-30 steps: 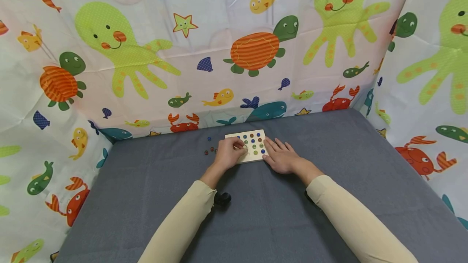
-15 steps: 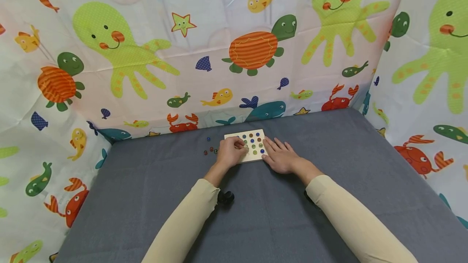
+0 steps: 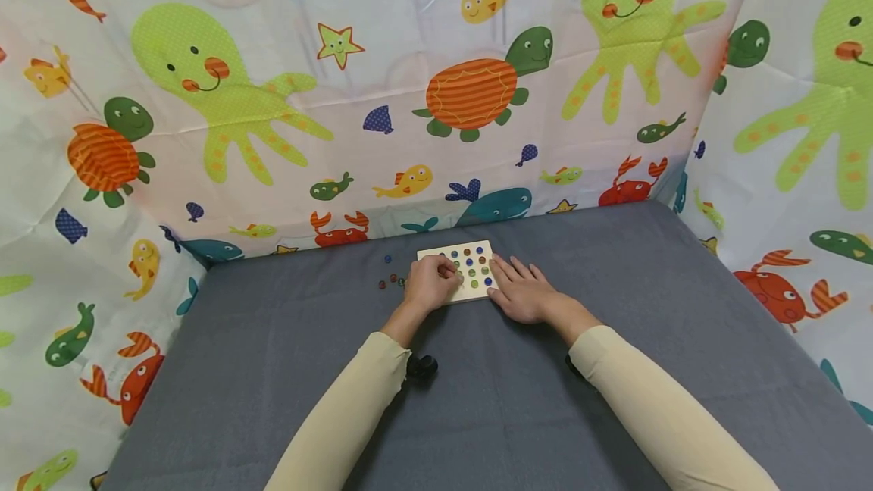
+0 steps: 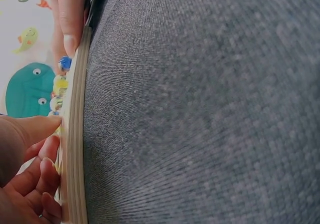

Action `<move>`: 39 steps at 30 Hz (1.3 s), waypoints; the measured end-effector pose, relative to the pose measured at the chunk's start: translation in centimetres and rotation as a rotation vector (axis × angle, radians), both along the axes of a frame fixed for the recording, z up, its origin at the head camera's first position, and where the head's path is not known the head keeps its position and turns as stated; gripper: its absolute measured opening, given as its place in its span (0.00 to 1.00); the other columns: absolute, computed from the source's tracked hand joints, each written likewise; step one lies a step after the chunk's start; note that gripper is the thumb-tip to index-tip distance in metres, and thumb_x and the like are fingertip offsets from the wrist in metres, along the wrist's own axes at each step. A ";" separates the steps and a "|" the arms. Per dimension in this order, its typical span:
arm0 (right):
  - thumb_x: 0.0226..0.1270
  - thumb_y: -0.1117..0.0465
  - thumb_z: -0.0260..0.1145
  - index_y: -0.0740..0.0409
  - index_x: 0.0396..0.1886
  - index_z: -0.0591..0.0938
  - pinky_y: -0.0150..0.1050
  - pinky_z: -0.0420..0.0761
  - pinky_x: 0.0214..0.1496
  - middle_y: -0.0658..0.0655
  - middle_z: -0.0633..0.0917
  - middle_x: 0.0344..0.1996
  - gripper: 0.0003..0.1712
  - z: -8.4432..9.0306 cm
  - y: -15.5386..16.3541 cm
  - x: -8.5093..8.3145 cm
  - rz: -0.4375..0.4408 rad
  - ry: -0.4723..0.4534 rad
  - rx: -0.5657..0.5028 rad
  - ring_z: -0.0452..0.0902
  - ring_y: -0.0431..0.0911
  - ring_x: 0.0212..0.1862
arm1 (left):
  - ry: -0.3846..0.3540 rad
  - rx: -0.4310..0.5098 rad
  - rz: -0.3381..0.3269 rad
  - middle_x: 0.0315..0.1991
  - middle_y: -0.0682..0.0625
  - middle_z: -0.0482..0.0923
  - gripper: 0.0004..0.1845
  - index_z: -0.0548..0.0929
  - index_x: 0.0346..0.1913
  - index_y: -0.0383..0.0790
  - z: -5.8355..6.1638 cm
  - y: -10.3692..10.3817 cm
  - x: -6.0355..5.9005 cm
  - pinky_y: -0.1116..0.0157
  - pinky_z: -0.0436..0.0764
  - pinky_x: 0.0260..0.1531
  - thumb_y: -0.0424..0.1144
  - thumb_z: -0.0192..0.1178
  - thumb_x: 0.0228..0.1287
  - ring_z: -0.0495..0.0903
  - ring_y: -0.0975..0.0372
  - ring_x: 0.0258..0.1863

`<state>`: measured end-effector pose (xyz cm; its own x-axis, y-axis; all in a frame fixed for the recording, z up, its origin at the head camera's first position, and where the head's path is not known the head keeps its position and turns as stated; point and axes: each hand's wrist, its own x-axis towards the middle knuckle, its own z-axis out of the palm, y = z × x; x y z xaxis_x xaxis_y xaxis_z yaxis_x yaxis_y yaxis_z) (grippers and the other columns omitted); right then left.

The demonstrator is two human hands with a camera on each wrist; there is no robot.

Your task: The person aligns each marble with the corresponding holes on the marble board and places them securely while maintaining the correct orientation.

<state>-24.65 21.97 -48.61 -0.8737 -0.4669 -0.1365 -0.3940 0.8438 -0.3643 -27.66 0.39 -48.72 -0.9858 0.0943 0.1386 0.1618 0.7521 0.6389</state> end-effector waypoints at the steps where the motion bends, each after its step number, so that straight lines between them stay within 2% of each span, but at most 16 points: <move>1: 0.85 0.44 0.43 0.63 0.83 0.49 0.69 0.42 0.75 0.64 0.49 0.82 0.40 -0.1 0.0 0.0 0.000 -0.002 -0.001 0.42 0.67 0.80 | -0.003 0.000 -0.001 0.29 0.58 0.85 0.04 0.90 0.37 0.47 0.0 0.0 0.0 0.60 0.79 0.37 0.42 0.73 0.63 0.81 0.63 0.31; 11: 0.85 0.44 0.43 0.59 0.84 0.46 0.68 0.40 0.76 0.59 0.46 0.83 0.39 -1.9 0.5 -1.1 -0.010 -0.010 0.003 0.39 0.63 0.82 | -0.026 -0.022 0.008 0.29 0.58 0.84 0.04 0.89 0.38 0.48 0.1 0.2 0.2 0.58 0.79 0.37 0.44 0.71 0.65 0.80 0.63 0.30; 18: 0.84 0.43 0.43 0.58 0.84 0.46 0.67 0.40 0.77 0.58 0.45 0.83 0.40 -2.1 0.5 -1.4 -0.011 -0.022 0.007 0.38 0.62 0.82 | -0.031 -0.028 0.008 0.30 0.58 0.83 0.05 0.89 0.38 0.48 0.3 0.0 0.2 0.58 0.78 0.39 0.44 0.71 0.65 0.80 0.63 0.31; 26: 0.84 0.41 0.42 0.58 0.84 0.46 0.67 0.40 0.77 0.58 0.46 0.83 0.41 -2.1 0.4 -1.4 -0.009 -0.023 0.013 0.39 0.63 0.82 | -0.007 -0.016 -0.004 0.28 0.59 0.83 0.05 0.90 0.38 0.47 0.0 -0.3 0.3 0.60 0.79 0.36 0.43 0.72 0.63 0.80 0.63 0.31; 33: 0.84 0.42 0.42 0.60 0.83 0.46 0.68 0.39 0.76 0.60 0.46 0.83 0.41 -1.2 0.1 -0.8 -0.007 -0.031 0.002 0.39 0.64 0.81 | 0.017 0.051 -0.064 0.30 0.55 0.84 0.11 0.89 0.43 0.41 0.4 -1.1 0.5 0.64 0.78 0.36 0.39 0.75 0.59 0.79 0.64 0.31; 39: 0.85 0.43 0.42 0.61 0.83 0.47 0.68 0.40 0.76 0.61 0.46 0.83 0.40 -0.4 0.1 -0.3 -0.006 -0.037 0.002 0.39 0.65 0.81 | 0.019 0.017 -0.121 0.33 0.56 0.82 0.14 0.88 0.47 0.43 1.3 -2.0 0.8 0.66 0.73 0.28 0.42 0.75 0.60 0.76 0.63 0.29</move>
<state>-25.00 22.06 -48.97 -0.8711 -0.4609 -0.1694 -0.3750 0.8471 -0.3765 -26.85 -1.63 -47.46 -0.9645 0.2102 0.1599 0.2632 0.7155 0.6472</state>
